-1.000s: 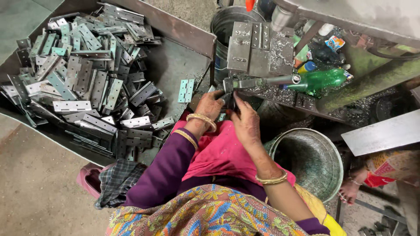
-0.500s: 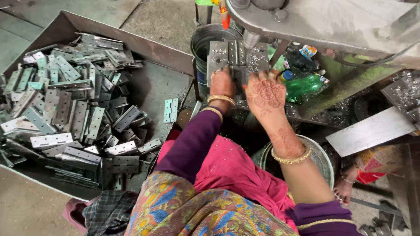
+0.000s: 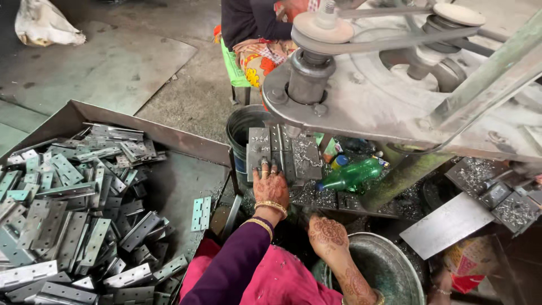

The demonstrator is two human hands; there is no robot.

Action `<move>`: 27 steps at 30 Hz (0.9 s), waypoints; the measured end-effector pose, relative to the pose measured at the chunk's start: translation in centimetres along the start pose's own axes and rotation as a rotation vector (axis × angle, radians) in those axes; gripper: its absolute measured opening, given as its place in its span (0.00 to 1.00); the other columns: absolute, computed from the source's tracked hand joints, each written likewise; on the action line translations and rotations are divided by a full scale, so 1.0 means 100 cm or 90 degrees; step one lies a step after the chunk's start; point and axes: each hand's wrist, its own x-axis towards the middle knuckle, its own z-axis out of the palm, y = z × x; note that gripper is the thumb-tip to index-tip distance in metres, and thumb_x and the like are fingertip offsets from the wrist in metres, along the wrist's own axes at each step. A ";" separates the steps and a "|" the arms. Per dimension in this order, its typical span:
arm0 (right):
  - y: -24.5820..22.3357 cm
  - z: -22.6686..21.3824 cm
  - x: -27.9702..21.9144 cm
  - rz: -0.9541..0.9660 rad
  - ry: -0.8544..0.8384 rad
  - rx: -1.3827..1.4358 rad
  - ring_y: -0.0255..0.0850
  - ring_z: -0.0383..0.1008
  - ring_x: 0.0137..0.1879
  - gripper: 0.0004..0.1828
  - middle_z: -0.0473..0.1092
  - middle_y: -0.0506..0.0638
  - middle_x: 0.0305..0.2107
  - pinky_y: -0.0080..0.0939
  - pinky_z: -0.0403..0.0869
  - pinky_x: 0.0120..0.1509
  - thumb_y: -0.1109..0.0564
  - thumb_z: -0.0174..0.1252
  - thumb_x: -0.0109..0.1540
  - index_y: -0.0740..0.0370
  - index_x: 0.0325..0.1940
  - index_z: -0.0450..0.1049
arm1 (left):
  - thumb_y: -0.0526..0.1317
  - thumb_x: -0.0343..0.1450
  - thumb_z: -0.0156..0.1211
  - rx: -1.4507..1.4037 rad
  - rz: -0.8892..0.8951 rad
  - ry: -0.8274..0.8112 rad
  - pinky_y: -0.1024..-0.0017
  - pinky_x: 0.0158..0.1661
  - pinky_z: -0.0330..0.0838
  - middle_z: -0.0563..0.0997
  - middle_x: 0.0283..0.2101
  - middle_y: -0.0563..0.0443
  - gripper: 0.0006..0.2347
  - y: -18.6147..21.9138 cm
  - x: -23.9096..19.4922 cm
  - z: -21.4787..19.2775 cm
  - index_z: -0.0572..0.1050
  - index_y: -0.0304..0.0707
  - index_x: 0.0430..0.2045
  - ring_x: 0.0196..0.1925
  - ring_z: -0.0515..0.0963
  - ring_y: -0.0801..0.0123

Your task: The person places metal components onto an industrial machine platform and operates a lever to process them, then moves the finished parts into a container.

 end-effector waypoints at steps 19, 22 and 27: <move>-0.014 -0.030 -0.009 0.008 0.016 0.062 0.59 0.79 0.42 0.19 0.77 0.62 0.33 0.60 0.75 0.48 0.43 0.59 0.61 0.62 0.41 0.75 | 0.42 0.73 0.51 0.053 0.035 0.017 0.45 0.71 0.44 0.71 0.66 0.43 0.15 0.000 -0.004 0.009 0.78 0.38 0.51 0.74 0.59 0.51; -0.017 -0.033 -0.010 0.018 0.019 0.083 0.60 0.78 0.41 0.20 0.77 0.63 0.31 0.60 0.75 0.46 0.42 0.61 0.60 0.63 0.38 0.75 | 0.44 0.70 0.53 0.087 0.051 0.009 0.44 0.69 0.43 0.71 0.65 0.43 0.17 -0.001 -0.004 0.006 0.78 0.38 0.50 0.72 0.59 0.51; -0.012 -0.028 -0.007 0.001 0.033 0.059 0.60 0.78 0.40 0.20 0.77 0.62 0.30 0.59 0.75 0.45 0.42 0.60 0.61 0.63 0.38 0.74 | 0.42 0.70 0.54 0.023 0.059 0.068 0.45 0.70 0.45 0.73 0.64 0.43 0.14 -0.005 -0.003 0.013 0.80 0.40 0.47 0.73 0.62 0.51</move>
